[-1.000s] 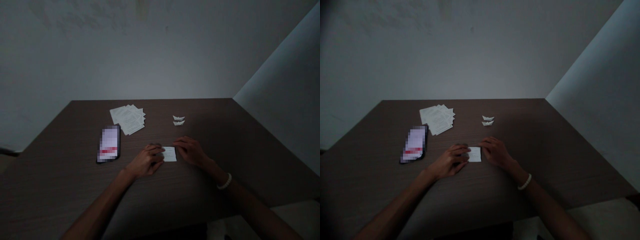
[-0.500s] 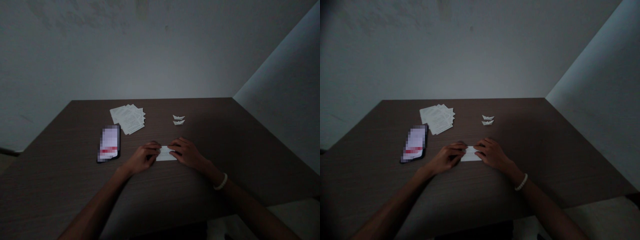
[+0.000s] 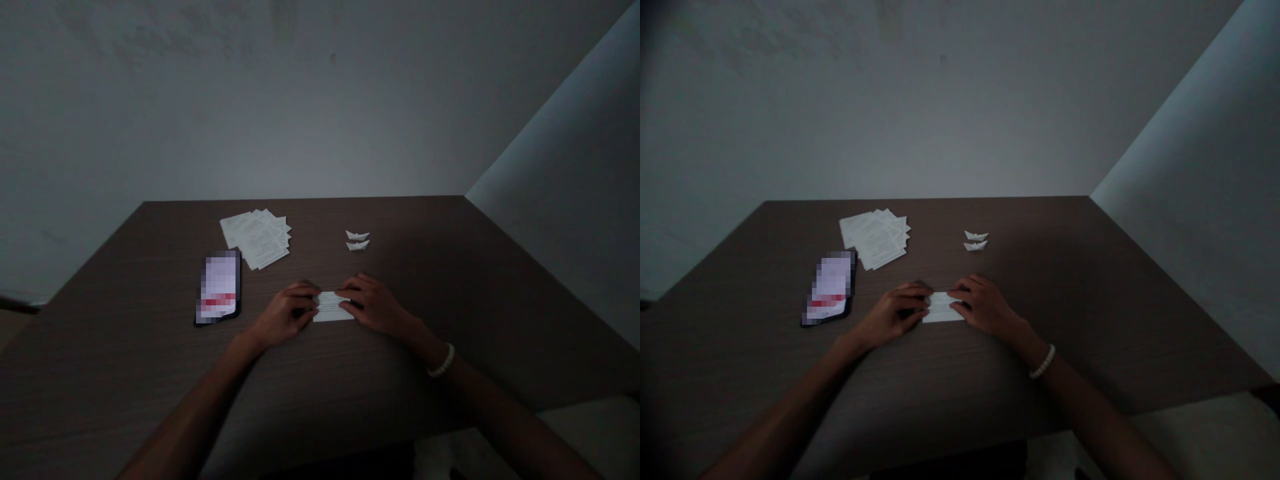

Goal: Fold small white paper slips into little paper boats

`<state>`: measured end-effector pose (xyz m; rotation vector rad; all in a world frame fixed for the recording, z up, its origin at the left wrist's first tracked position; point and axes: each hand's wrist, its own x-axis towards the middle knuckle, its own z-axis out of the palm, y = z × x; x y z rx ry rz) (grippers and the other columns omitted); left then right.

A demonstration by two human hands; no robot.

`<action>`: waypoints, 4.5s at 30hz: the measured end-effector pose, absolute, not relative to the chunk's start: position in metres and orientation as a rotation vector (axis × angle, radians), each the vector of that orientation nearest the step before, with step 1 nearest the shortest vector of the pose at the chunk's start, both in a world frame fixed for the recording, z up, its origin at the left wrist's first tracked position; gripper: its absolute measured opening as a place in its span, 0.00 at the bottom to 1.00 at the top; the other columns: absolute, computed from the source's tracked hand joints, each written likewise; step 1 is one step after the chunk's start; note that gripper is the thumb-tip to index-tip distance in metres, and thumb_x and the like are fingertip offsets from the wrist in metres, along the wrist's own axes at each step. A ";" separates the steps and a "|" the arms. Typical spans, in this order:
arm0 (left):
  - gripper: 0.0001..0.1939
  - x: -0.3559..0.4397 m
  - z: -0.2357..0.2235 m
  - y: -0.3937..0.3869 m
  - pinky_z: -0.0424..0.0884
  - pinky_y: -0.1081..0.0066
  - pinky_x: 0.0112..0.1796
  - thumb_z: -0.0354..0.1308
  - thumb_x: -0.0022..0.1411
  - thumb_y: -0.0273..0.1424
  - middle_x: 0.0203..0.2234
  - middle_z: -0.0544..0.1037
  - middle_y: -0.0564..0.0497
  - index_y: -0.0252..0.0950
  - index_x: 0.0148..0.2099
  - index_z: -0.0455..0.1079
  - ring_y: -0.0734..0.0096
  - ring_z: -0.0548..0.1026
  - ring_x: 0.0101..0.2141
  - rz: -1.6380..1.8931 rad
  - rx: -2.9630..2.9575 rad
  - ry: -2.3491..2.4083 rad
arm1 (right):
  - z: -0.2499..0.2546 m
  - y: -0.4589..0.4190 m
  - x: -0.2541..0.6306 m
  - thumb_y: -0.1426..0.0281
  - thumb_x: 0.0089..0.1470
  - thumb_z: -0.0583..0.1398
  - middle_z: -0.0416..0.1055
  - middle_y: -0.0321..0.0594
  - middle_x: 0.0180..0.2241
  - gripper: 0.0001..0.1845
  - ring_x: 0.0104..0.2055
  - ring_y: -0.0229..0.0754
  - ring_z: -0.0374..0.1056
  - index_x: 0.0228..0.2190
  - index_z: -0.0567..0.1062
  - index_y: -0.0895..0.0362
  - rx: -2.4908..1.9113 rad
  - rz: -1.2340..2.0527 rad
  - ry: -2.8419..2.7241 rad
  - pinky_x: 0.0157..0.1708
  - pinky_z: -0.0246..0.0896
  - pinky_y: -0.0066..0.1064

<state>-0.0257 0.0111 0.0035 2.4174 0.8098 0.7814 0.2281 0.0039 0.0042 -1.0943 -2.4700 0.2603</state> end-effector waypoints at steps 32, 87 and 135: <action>0.07 -0.026 0.003 0.009 0.70 0.57 0.48 0.57 0.63 0.29 0.46 0.76 0.43 0.34 0.40 0.76 0.60 0.71 0.49 0.786 2.433 0.791 | -0.003 0.020 0.228 0.75 0.55 0.62 0.72 0.42 0.38 0.12 0.42 0.42 0.66 0.42 0.78 0.54 -1.066 0.452 -2.369 0.43 0.63 0.36; 0.19 0.001 0.015 -0.012 0.73 0.74 0.28 0.65 0.53 0.36 0.25 0.79 0.51 0.32 0.45 0.78 0.73 0.74 0.25 1.339 1.438 1.369 | 0.015 -0.017 0.180 0.62 0.50 0.63 0.77 0.40 0.30 0.11 0.29 0.41 0.73 0.30 0.71 0.57 -1.324 1.096 -1.342 0.25 0.65 0.28; 0.18 0.003 0.005 -0.013 0.75 0.72 0.29 0.64 0.54 0.38 0.28 0.81 0.48 0.33 0.44 0.78 0.68 0.78 0.27 1.301 1.479 1.399 | 0.008 -0.012 0.176 0.62 0.51 0.63 0.78 0.42 0.31 0.11 0.31 0.43 0.75 0.33 0.75 0.56 -1.261 1.004 -1.397 0.28 0.69 0.31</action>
